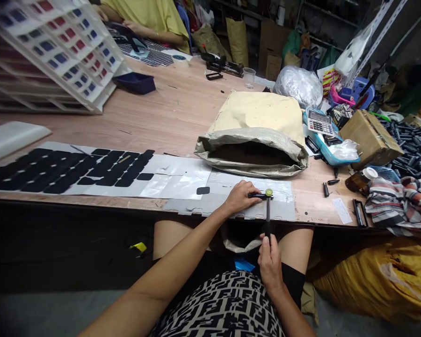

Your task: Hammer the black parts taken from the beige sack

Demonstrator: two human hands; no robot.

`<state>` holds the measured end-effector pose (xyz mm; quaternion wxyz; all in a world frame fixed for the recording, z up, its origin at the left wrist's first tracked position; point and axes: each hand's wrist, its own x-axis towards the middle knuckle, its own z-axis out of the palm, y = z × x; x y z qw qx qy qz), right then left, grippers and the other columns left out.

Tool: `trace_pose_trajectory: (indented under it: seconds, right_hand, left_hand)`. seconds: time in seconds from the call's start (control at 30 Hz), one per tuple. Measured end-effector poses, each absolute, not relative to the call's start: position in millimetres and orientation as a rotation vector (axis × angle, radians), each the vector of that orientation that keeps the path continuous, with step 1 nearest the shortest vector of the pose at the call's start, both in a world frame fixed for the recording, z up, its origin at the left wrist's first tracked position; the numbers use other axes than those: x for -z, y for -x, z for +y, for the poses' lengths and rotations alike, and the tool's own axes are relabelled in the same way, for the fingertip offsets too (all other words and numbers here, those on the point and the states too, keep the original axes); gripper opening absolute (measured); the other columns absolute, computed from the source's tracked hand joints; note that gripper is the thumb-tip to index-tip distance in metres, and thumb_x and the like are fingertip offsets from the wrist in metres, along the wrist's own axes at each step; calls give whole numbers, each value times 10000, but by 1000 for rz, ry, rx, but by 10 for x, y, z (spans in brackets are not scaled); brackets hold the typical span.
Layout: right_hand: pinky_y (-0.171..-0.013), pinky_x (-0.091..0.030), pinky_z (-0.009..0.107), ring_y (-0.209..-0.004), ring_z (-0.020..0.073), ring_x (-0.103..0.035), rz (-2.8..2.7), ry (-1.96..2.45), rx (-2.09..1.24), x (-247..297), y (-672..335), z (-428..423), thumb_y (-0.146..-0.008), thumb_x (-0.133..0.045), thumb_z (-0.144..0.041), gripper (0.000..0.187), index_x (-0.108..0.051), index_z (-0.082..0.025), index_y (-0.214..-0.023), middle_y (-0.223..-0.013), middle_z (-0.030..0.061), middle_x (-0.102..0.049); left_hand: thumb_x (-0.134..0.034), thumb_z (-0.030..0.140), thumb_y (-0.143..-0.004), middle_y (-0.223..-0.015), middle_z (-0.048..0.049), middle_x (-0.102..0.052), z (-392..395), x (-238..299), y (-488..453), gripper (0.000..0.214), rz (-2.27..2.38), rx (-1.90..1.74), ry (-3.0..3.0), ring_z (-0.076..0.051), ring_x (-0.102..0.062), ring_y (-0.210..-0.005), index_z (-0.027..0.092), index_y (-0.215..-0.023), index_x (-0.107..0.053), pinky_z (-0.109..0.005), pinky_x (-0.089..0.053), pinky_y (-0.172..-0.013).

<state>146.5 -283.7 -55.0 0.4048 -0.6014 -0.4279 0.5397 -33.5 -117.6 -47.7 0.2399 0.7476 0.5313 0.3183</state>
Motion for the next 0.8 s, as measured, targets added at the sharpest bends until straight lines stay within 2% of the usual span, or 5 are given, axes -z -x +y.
trace_pose_trajectory:
  seconds: [0.1, 0.37, 0.57, 0.8]
  right_hand:
    - [-391, -263, 183, -466, 71, -276, -1076, 1499, -1390, 507, -1433, -2842, -957, -442, -650, 478, -586, -211, -1083, -631, -85, -322]
    - [-379, -245, 190, -452, 72, -282, -1077, 1510, -1456, 441, -1371, -2832, -902, -517, -668, 486, -599, -206, -1028, -587, -89, -321]
    - [-350, -222, 179, -406, 52, -287, -905, 1443, -1356, 532, -1420, -2818, -914, -494, -678, 488, -574, -216, -1050, -604, -92, -369]
    - [-309, -231, 175, -367, 51, -289, -639, 1394, -1278, 644, -1475, -2750, -900, -505, -679, 465, -517, -234, -1031, -605, -109, -391]
  left_hand:
    - [-801, 323, -796, -885, -24, -659, -1177, 462, 341, 199, 1445, -879, -2047, -222, -529, -933, 249, -978, -770, -354, -433, -850]
    - [-797, 322, -791, -876, -26, -662, -1177, 469, 346, 170, 1443, -914, -2019, -229, -542, -921, 236, -925, -740, -367, -442, -837]
    - [-797, 335, -790, -879, -27, -660, -1170, 463, 361, 188, 1409, -917, -2023, -228, -541, -938, 232, -936, -741, -365, -445, -864]
    - [-652, 410, -903, -884, -27, -679, -1191, 447, 393, 214, 1338, -1001, -2033, -202, -560, -869, 205, -943, -696, -347, -440, -844]
